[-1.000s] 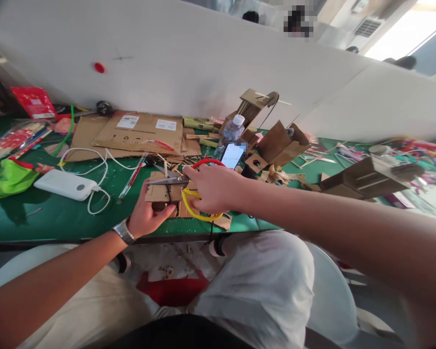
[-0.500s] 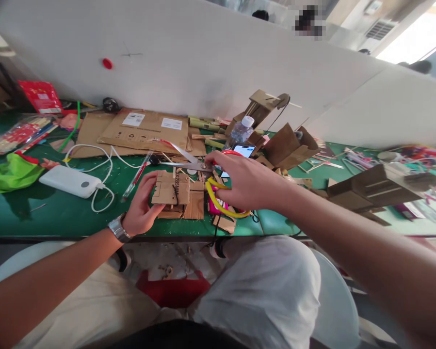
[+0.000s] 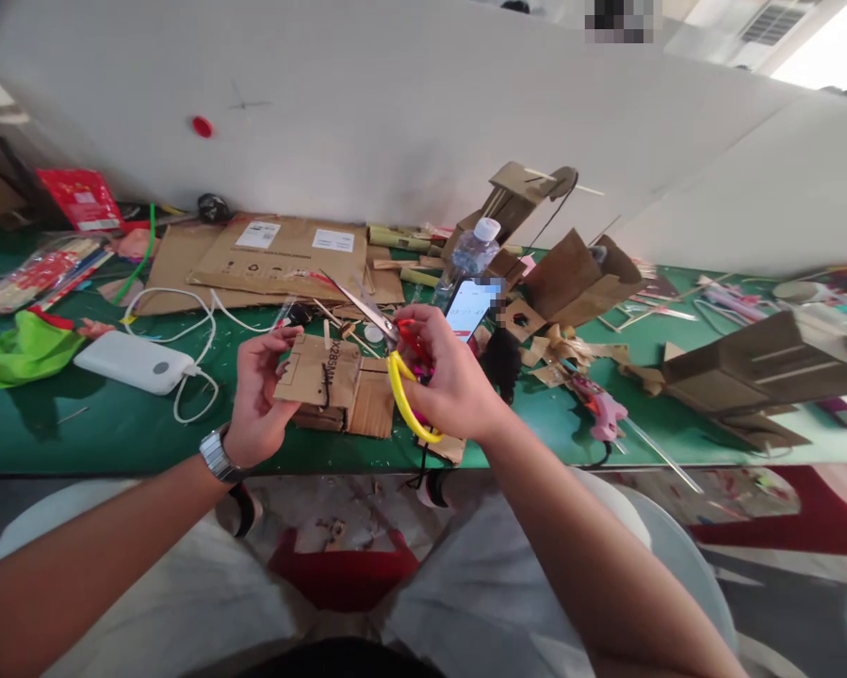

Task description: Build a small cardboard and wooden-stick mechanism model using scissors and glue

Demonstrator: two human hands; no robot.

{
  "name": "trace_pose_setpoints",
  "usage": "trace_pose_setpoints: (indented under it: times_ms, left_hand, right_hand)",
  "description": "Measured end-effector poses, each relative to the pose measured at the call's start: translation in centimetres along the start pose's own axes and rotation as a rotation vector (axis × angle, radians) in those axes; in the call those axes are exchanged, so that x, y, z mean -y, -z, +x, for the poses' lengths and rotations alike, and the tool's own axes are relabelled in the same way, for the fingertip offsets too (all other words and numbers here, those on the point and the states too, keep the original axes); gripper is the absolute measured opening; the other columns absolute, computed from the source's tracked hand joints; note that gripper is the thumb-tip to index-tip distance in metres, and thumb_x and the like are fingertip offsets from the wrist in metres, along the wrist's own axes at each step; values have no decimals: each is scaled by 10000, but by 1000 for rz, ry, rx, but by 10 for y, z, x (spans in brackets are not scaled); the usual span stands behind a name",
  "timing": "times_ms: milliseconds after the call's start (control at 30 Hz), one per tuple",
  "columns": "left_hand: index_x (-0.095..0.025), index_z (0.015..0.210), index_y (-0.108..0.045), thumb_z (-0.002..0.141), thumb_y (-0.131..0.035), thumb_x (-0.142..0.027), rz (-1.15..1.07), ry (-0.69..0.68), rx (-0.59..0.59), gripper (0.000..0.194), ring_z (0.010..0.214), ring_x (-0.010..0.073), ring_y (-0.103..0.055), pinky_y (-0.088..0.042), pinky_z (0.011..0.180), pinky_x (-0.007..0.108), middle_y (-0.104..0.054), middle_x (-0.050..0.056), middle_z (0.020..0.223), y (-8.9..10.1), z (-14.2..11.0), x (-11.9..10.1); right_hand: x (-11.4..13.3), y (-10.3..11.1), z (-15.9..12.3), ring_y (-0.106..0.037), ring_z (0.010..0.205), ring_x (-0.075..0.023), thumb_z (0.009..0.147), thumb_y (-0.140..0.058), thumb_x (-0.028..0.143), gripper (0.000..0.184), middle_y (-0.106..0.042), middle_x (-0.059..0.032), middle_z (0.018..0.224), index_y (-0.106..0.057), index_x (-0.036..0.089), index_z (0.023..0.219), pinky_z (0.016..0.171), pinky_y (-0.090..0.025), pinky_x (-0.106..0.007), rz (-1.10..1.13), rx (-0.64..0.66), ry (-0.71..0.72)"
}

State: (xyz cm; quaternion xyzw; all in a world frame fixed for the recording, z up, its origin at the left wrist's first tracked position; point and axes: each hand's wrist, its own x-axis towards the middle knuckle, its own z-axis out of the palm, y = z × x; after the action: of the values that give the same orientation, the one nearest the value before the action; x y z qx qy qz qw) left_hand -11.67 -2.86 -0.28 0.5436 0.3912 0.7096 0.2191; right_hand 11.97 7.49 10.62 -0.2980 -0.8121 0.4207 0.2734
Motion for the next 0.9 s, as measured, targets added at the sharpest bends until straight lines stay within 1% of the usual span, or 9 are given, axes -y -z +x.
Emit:
trace_pose_setpoints:
  times_ms: [133,200,267,367,433,533,667,767,900]
  left_hand:
    - [-272,1482,-539,961,-773,-276,-22,20,90,571,1343,234,-644,-562,1095,362,-591,154,1544,3,9,-6]
    - [-257,1452,-600,960,-773,-277,3,29,122,522,1287,232,-673,-581,1062,351,-642,146,1469,7,16,-8]
    - [-236,1336,-690,957,-769,-266,65,2,138,388,1225,229,-690,-594,1027,343,-687,130,1353,13,22,-10]
    - [-221,1151,-755,948,-752,-180,200,-58,158,207,1143,209,-707,-604,971,324,-727,94,1199,20,31,-14]
    - [-228,1105,-759,931,-742,-105,287,-85,157,214,1080,186,-724,-606,936,305,-753,65,1134,22,36,-18]
    - [-234,1073,-766,920,-699,-31,392,-141,162,263,1038,170,-740,-607,934,307,-781,44,1097,24,40,-21]
    - [-229,1058,-773,911,-682,-9,429,-179,167,280,1022,171,-760,-619,932,321,-797,47,1092,25,41,-21]
    - [-229,1046,-776,914,-683,-15,435,-187,158,267,1028,175,-775,-633,923,321,-811,47,1091,26,40,-21]
    - [-238,1058,-787,919,-681,-18,451,-188,161,281,1052,181,-797,-649,944,327,-833,40,1120,28,39,-20]
  right_hand:
    - [-1,-2,-6,-654,1069,-232,802,-886,368,637,-647,-92,1188,-530,248,1317,896,-566,-353,98,-55,-18]
    - [-2,1,-9,-656,1024,-221,793,-911,397,618,-650,-73,1141,-533,255,1261,865,-564,-345,141,-77,-21]
    - [-5,5,-12,-639,931,-197,793,-922,416,583,-643,-48,1087,-527,261,1192,800,-548,-328,145,-79,-23]
    - [-10,13,-15,-602,891,-185,833,-897,413,468,-633,-31,1043,-543,256,1097,804,-521,-329,24,-67,-12]
    - [-11,19,-16,-600,928,-202,906,-824,390,323,-636,-43,1034,-562,246,1028,843,-510,-346,-101,-29,19]
    - [-8,25,-15,-615,1021,-231,1012,-662,313,139,-653,-87,1092,-565,236,948,898,-509,-368,-235,52,116]
    - [-1,28,-15,-619,1094,-246,1067,-533,257,197,-650,-124,1158,-538,234,872,925,-517,-376,-300,130,210]
    - [3,27,-15,-619,1149,-269,1058,-559,271,210,-644,-131,1136,-543,236,852,922,-523,-386,-323,148,238]
    - [4,27,-13,-639,1165,-279,1030,-611,279,197,-661,-121,1113,-552,240,847,904,-536,-378,-326,152,225]
